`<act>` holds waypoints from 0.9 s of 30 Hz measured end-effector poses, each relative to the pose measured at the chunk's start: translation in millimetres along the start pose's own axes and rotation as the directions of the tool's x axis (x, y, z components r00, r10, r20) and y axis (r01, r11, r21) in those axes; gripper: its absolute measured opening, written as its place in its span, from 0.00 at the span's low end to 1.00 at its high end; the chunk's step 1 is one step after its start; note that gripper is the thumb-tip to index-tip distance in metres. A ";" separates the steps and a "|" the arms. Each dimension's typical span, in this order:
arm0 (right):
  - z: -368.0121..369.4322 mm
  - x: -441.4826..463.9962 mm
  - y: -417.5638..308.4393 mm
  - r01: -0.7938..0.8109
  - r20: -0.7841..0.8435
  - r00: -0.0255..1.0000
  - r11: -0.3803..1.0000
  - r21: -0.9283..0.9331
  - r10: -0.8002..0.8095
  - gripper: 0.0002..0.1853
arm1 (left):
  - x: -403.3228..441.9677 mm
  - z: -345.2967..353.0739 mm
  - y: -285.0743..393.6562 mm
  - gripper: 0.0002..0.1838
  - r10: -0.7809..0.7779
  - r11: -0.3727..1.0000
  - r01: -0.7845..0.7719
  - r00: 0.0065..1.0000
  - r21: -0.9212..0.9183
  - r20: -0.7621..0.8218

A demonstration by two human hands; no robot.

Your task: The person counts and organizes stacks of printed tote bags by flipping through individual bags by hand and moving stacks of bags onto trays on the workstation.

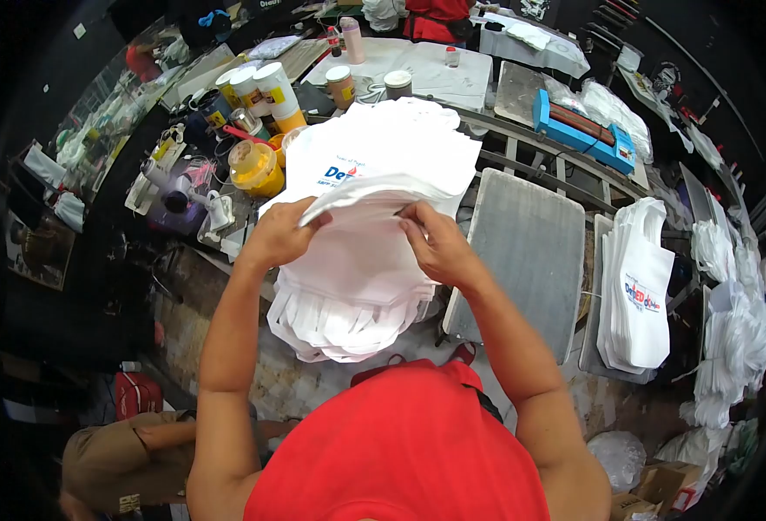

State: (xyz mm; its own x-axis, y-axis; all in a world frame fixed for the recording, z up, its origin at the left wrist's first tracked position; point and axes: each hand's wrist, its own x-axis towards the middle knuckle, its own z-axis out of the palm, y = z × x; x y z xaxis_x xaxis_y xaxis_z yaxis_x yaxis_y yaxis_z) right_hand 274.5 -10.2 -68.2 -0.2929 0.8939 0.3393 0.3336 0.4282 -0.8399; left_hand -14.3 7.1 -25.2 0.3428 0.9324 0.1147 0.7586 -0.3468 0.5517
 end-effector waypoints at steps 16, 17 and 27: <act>-38.2 11.7 77.2 -0.282 0.257 0.916 0.036 0.959 0.308 0.59 | -74.4 90.3 21.7 0.26 0.434 0.820 -0.399 0.901 0.410 0.008; -36.0 11.8 80.6 -0.283 0.258 0.917 0.040 0.958 0.303 0.59 | -80.4 108.2 10.3 0.29 0.421 0.830 -0.399 0.906 0.389 0.031; -52.1 71.4 17.7 -0.329 -0.031 0.935 0.894 0.304 0.354 0.24 | 27.0 18.0 -101.3 0.44 -0.281 0.905 0.200 0.943 -0.374 -0.176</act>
State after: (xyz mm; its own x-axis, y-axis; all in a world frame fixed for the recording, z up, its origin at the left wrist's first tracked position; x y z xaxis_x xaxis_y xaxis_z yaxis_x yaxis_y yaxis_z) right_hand 306.1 68.2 -36.8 -0.1278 0.9913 0.0331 0.1227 0.0489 -0.9912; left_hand -71.9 65.5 -92.9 0.0127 0.9951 0.0980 0.5484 -0.0889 0.8315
